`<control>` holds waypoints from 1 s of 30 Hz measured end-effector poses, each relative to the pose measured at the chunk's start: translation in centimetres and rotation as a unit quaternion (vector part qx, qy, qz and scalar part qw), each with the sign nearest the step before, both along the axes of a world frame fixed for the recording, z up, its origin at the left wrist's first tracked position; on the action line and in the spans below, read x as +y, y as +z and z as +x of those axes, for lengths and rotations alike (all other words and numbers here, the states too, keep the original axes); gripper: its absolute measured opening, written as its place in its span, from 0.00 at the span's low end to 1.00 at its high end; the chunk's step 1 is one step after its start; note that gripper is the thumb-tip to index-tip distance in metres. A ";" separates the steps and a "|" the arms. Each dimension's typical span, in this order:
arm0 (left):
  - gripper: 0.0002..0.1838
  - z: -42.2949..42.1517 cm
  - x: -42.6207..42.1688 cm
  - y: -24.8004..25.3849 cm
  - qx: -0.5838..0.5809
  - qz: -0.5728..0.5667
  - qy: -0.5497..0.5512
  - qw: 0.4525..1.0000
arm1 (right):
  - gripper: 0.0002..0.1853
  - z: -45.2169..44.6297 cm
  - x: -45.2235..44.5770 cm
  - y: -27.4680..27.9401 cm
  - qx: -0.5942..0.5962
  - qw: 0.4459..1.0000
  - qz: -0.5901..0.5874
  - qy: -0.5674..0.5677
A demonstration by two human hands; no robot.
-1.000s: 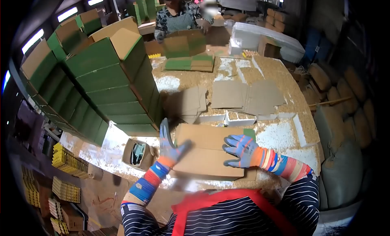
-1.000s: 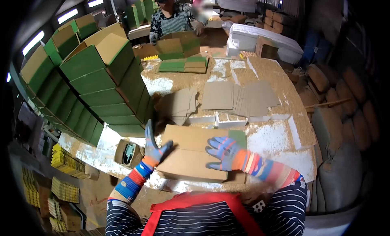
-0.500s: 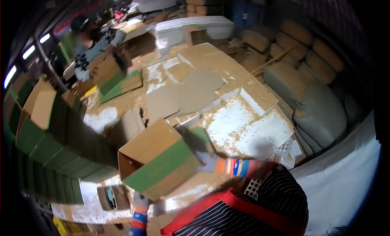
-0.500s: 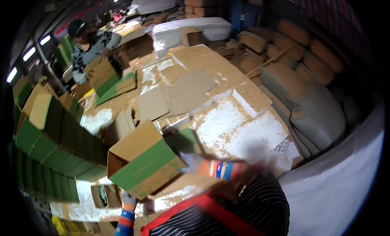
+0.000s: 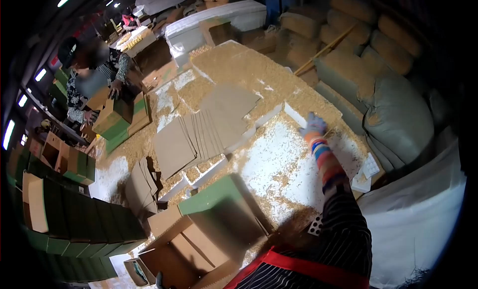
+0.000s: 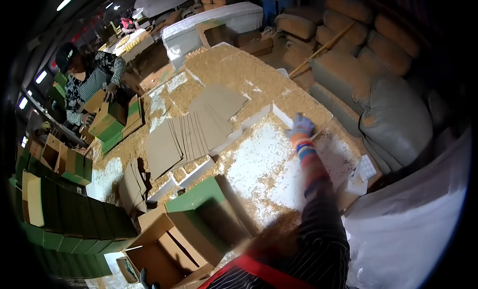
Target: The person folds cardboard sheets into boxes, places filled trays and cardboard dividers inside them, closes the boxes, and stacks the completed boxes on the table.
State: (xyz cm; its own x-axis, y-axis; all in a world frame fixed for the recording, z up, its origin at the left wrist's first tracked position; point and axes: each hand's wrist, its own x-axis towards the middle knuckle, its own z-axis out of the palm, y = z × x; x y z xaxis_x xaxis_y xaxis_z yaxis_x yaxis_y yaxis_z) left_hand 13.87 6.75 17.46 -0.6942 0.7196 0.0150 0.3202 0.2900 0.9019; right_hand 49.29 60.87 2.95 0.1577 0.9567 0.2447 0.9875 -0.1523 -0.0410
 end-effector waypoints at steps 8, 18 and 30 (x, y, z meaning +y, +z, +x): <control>0.28 -4.3 4.7 -1.8 0.083 -0.024 -0.038 0.996 | 0.18 -0.8 -9.8 -0.3 -0.033 0.958 -0.120 0.257; 0.11 -6.4 5.3 -3.3 -0.072 0.009 0.045 0.996 | 0.39 1.1 -14.9 -10.1 0.593 0.668 -0.355 0.277; 0.33 -6.5 5.4 -4.5 -0.013 0.126 -0.003 0.992 | 0.27 -9.0 -16.2 22.9 0.666 0.564 -0.369 0.321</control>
